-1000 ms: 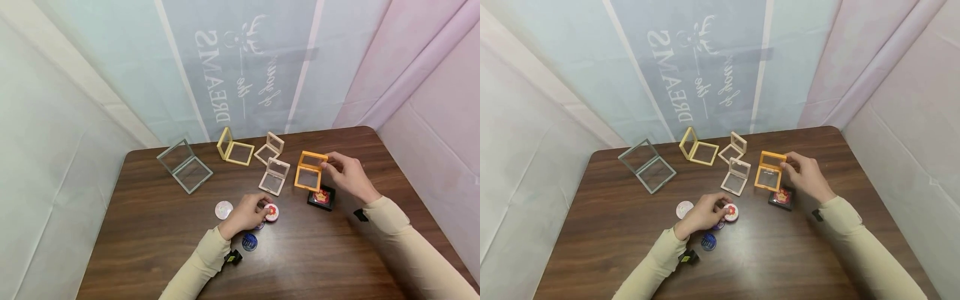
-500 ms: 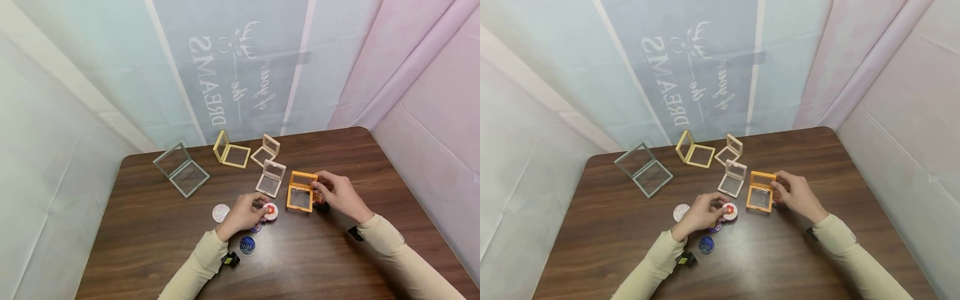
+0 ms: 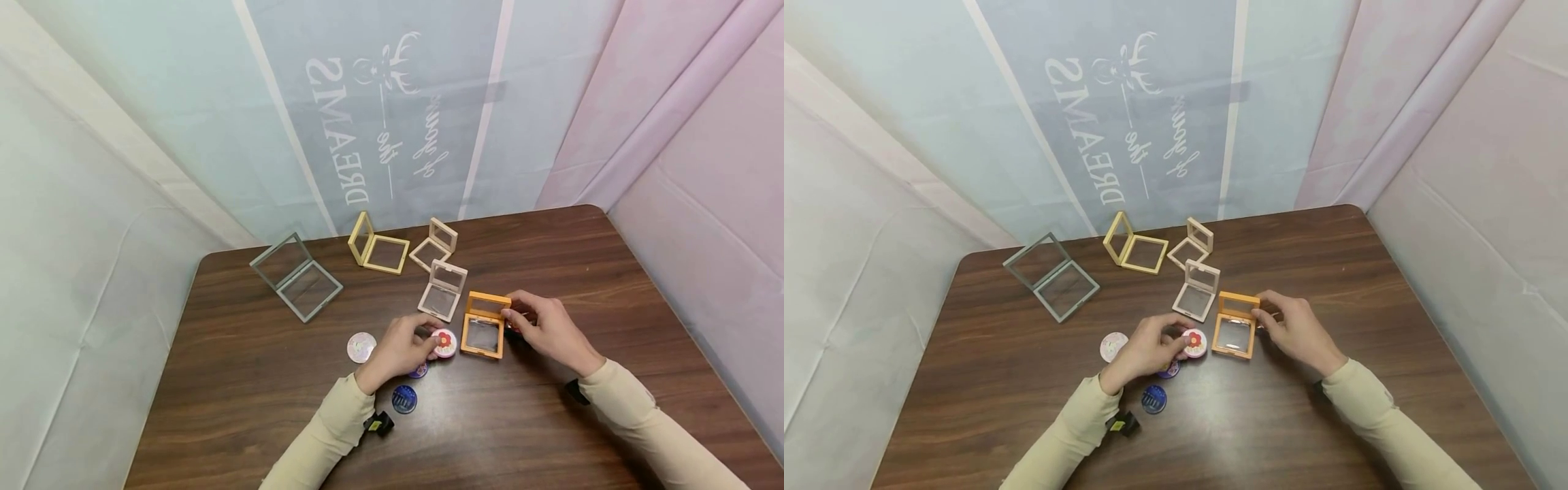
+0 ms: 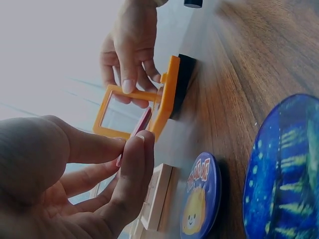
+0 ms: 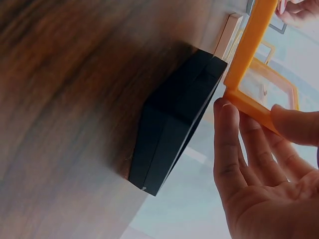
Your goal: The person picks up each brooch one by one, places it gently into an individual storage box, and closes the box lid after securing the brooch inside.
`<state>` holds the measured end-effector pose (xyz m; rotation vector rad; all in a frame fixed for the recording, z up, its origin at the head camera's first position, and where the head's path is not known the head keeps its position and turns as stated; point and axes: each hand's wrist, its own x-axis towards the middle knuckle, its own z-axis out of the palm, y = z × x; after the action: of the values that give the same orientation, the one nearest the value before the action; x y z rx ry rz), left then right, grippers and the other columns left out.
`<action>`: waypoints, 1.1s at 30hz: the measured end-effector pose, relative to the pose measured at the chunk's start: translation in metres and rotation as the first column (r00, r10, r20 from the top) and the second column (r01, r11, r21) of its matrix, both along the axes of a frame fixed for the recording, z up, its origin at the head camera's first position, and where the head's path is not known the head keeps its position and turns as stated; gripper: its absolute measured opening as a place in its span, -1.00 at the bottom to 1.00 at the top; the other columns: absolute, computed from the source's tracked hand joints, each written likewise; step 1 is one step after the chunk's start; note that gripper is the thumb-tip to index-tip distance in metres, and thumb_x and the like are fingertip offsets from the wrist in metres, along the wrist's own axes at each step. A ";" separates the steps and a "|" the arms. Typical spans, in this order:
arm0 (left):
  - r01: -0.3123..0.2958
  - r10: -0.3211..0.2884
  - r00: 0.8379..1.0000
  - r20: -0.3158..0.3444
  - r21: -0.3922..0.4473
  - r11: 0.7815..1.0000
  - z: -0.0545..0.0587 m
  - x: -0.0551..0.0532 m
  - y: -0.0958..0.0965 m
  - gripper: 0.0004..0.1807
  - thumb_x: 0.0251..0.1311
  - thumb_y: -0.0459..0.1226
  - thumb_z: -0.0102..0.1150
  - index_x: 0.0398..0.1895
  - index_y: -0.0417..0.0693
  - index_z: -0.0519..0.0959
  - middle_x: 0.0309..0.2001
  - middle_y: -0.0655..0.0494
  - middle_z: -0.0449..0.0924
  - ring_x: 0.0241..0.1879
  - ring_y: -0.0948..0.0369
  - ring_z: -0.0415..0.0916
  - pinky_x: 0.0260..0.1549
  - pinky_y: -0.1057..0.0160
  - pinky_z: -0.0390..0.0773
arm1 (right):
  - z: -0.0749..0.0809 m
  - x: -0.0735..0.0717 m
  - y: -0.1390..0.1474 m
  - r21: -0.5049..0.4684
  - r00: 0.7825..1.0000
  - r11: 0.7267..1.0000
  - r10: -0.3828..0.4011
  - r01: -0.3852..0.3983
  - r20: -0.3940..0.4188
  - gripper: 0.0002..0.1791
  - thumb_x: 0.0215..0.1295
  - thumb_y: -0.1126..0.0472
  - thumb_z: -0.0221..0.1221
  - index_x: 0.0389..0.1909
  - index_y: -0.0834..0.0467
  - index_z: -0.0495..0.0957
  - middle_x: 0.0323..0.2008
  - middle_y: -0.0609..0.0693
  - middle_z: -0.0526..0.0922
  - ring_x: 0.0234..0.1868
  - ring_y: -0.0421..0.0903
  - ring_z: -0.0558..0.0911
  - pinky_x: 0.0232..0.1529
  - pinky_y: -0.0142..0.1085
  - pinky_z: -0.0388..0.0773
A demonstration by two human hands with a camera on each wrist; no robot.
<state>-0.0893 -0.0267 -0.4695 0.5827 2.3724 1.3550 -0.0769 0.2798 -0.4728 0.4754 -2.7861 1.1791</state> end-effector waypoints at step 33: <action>0.033 -0.033 0.999 -0.014 -0.028 0.999 -0.003 -0.003 0.022 -0.80 0.44 -0.37 0.32 0.07 -0.12 0.73 -0.12 0.02 0.80 -0.50 0.46 0.63 -0.46 0.46 0.60 | 0.001 0.011 -0.012 0.049 0.999 0.999 0.011 -0.013 0.035 -0.88 0.43 0.33 0.37 -0.08 0.17 0.73 -0.23 -0.03 0.81 -0.22 -0.07 0.80 -0.24 -0.20 0.76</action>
<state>-0.0927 -0.0043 -0.4723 0.6229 2.3783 1.3068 -0.0662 0.2675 -0.4722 0.4808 -2.8515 1.1339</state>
